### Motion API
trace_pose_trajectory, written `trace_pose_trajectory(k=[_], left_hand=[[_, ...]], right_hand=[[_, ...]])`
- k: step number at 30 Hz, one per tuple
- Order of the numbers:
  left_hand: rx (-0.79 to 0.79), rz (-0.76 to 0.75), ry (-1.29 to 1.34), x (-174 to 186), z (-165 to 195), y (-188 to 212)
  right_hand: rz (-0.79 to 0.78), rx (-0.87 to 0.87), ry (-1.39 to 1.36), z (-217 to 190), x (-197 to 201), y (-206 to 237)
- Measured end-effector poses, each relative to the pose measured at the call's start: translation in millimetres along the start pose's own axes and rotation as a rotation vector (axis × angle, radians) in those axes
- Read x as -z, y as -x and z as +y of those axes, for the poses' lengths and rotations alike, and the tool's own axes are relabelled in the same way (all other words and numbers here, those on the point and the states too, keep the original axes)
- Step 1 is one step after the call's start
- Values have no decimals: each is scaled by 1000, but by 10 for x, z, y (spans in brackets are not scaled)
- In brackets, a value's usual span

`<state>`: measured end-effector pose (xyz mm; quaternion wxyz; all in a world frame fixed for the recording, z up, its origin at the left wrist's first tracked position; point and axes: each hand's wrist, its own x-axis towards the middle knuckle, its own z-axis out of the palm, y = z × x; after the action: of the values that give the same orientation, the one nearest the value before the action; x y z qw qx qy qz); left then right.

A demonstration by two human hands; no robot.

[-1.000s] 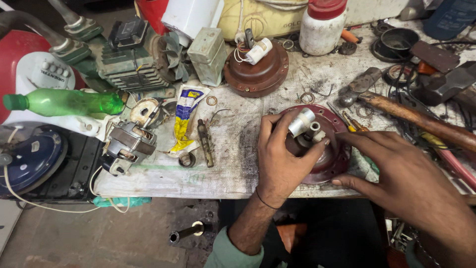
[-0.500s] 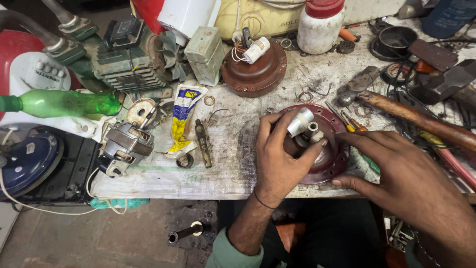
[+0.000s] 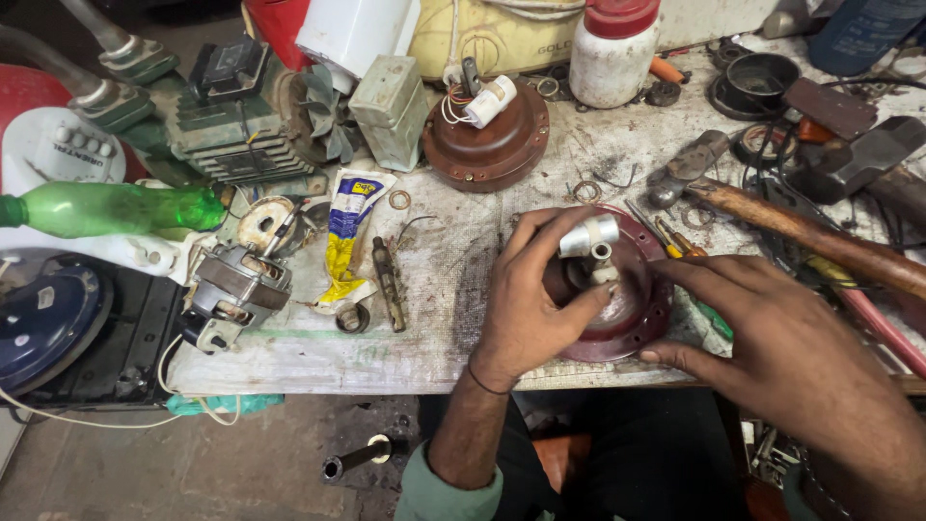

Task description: The person uses a screwdriver to pry and adjust a red circular housing, then places a small white cylindrical component with wires onto the central shaft. They continue to manipulate the wires and component with the screwdriver and fingers.

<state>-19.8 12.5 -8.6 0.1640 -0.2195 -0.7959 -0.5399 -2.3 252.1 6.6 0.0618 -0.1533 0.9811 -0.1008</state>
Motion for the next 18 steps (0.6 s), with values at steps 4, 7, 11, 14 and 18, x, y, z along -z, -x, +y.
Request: trace_pose_trajectory(k=[4, 7, 11, 14, 18], left_hand=[[3, -107, 54, 87, -4, -81], [-14, -133, 48, 106, 7, -89], [-40, -109, 12, 84, 24, -99], [-1, -91, 2, 70, 50, -98], [15, 4, -94, 14, 111, -56]], right_hand=[[3, -26, -18, -6, 41, 20], [-16, -58, -27, -8, 89, 36], [22, -29, -22, 40, 128, 53], [71, -28, 22, 127, 132, 58], [86, -61, 121, 212, 123, 24]])
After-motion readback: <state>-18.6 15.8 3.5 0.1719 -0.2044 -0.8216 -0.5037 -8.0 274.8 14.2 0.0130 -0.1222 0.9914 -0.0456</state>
